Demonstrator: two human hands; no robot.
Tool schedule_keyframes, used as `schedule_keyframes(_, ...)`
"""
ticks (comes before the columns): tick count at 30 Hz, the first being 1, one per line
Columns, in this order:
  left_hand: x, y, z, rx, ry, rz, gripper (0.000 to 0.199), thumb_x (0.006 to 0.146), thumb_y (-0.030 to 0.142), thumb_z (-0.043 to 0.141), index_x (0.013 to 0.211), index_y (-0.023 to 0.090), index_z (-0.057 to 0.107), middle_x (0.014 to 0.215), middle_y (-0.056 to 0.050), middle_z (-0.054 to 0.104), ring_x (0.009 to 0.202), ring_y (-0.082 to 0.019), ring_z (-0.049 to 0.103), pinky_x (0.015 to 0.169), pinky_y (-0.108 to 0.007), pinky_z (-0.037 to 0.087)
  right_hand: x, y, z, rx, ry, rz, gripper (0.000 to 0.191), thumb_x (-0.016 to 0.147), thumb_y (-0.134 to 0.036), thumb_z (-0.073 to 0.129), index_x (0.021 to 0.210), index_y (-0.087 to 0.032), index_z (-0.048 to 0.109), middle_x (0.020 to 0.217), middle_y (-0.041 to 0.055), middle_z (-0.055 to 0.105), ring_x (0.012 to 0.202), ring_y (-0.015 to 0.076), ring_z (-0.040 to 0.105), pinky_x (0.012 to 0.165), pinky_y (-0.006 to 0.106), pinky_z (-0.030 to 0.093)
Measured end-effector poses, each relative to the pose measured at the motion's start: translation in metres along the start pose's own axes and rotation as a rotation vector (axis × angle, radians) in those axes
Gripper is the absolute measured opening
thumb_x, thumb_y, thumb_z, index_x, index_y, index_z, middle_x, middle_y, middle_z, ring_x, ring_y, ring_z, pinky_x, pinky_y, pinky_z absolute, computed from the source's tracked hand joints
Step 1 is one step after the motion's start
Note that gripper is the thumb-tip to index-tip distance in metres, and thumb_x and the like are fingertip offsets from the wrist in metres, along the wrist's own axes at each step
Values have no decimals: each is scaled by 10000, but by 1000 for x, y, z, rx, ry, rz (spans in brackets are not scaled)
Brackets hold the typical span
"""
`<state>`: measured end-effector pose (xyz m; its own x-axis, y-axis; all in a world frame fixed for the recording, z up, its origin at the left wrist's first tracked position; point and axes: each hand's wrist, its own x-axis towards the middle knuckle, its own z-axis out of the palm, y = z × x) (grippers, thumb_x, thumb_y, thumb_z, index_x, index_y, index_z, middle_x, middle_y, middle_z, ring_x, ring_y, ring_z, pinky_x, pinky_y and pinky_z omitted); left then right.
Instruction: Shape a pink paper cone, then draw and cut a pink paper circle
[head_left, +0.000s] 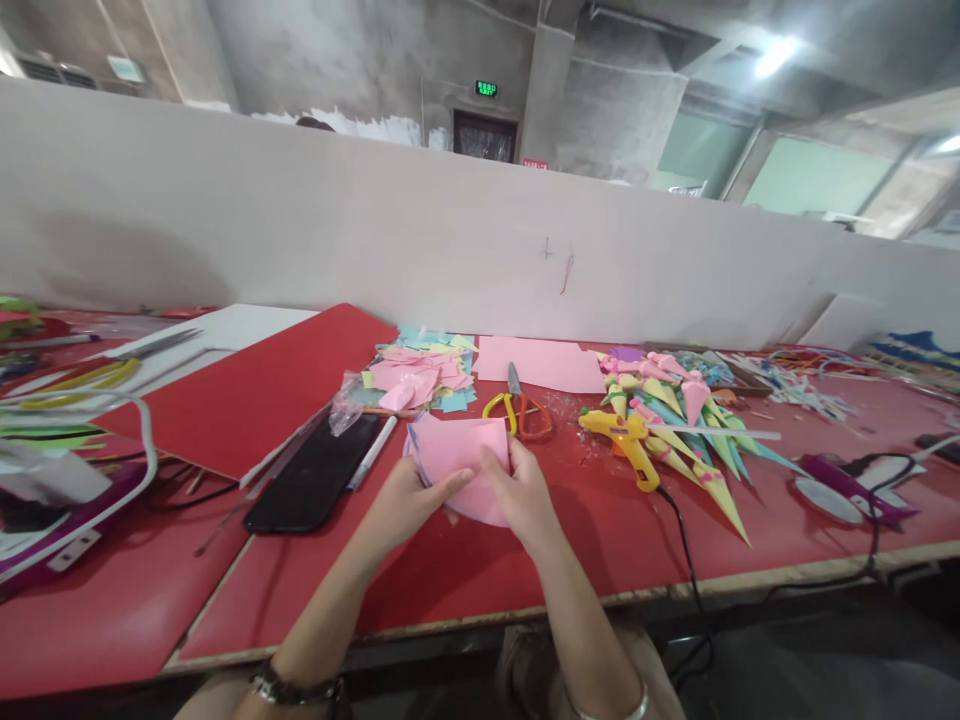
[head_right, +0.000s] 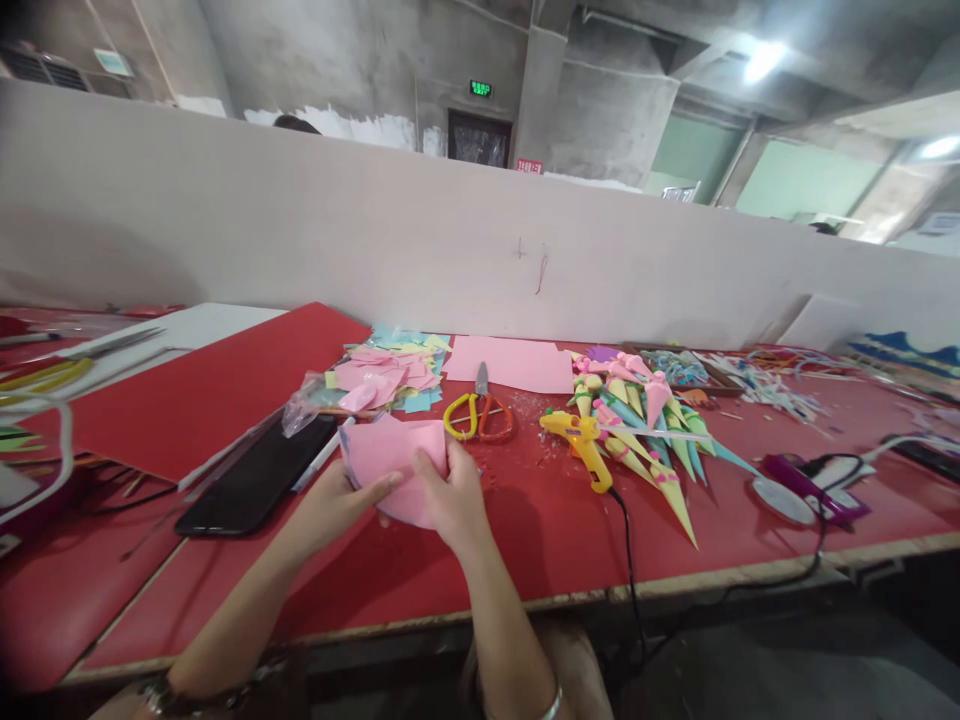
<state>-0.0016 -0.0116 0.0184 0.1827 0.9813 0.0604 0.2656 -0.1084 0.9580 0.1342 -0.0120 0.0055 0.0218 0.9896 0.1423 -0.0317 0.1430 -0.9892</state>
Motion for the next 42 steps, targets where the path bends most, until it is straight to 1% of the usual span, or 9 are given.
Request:
schedule_keyframes(7, -2, 4, -2, -17, -6, 9, 265, 673, 414, 600, 618, 161, 547, 447, 32, 556, 390, -109, 503, 397, -210, 397, 2, 0, -3, -23, 35, 3, 314, 708, -363, 581, 904, -122, 625, 833, 56, 682, 773, 208, 619, 660, 271, 482)
schedule_keyframes(13, -5, 4, 1, -32, -47, 7, 303, 705, 437, 563, 596, 155, 551, 437, 30, 537, 401, -110, 501, 404, -213, 392, 1, -2, -3, -181, 79, -43, 295, 683, -399, 606, 817, -139, 635, 764, 47, 677, 735, 211, 616, 647, 276, 476)
schedule_keyframes(15, -4, 4, 1, -35, -57, 22, 306, 709, 437, 557, 598, 152, 551, 440, 33, 531, 406, -107, 499, 410, -211, 397, 0, -1, -3, -241, 100, -54, 309, 676, -409, 613, 835, -145, 640, 778, 52, 676, 756, 222, 615, 675, 293, 475)
schedule_keyframes(19, -4, 6, 1, -16, -90, 44, 315, 720, 434, 538, 579, 153, 559, 426, 32, 524, 417, -108, 494, 430, -214, 409, 0, 1, -4, -319, 118, -76, 393, 663, -404, 635, 974, -163, 634, 898, 76, 676, 871, 258, 606, 756, 333, 467)
schedule_keyframes(26, -5, 8, 0, -34, -94, 39, 293, 709, 421, 552, 616, 147, 598, 532, 7, 594, 497, -124, 529, 491, -230, 434, 1, 0, -8, -328, 63, -91, 418, 645, -361, 657, 1001, -148, 616, 931, 83, 671, 877, 252, 613, 770, 337, 472)
schedule_keyframes(31, -3, -1, -2, -20, -156, 31, 312, 747, 433, 512, 673, 148, 613, 486, 13, 572, 482, -128, 535, 493, -227, 430, -1, -4, -14, -288, -32, -115, 418, 651, -327, 659, 1028, -158, 604, 973, 75, 660, 904, 237, 605, 787, 324, 470)
schedule_keyframes(34, -2, -3, -3, -1, -138, 46, 302, 751, 426, 510, 644, 159, 602, 501, 8, 588, 517, -136, 554, 521, -227, 440, -1, -5, -17, -319, -75, -118, 434, 651, -315, 659, 1049, -153, 595, 1005, 83, 648, 933, 243, 592, 799, 333, 465)
schedule_keyframes(38, -3, 1, -2, 20, -121, 54, 299, 738, 435, 519, 626, 166, 589, 512, 12, 597, 511, -140, 556, 503, -228, 440, -3, -7, -17, -305, -119, -145, 347, 688, -289, 623, 1012, -166, 600, 928, 54, 663, 857, 215, 611, 744, 301, 477)
schedule_keyframes(42, -4, 4, 0, 0, -108, 29, 310, 730, 450, 525, 619, 166, 583, 506, 16, 599, 477, -138, 555, 465, -225, 433, -4, -6, -14, -296, -125, -128, 336, 698, -303, 617, 1002, -161, 601, 905, 48, 665, 823, 206, 615, 709, 288, 480)
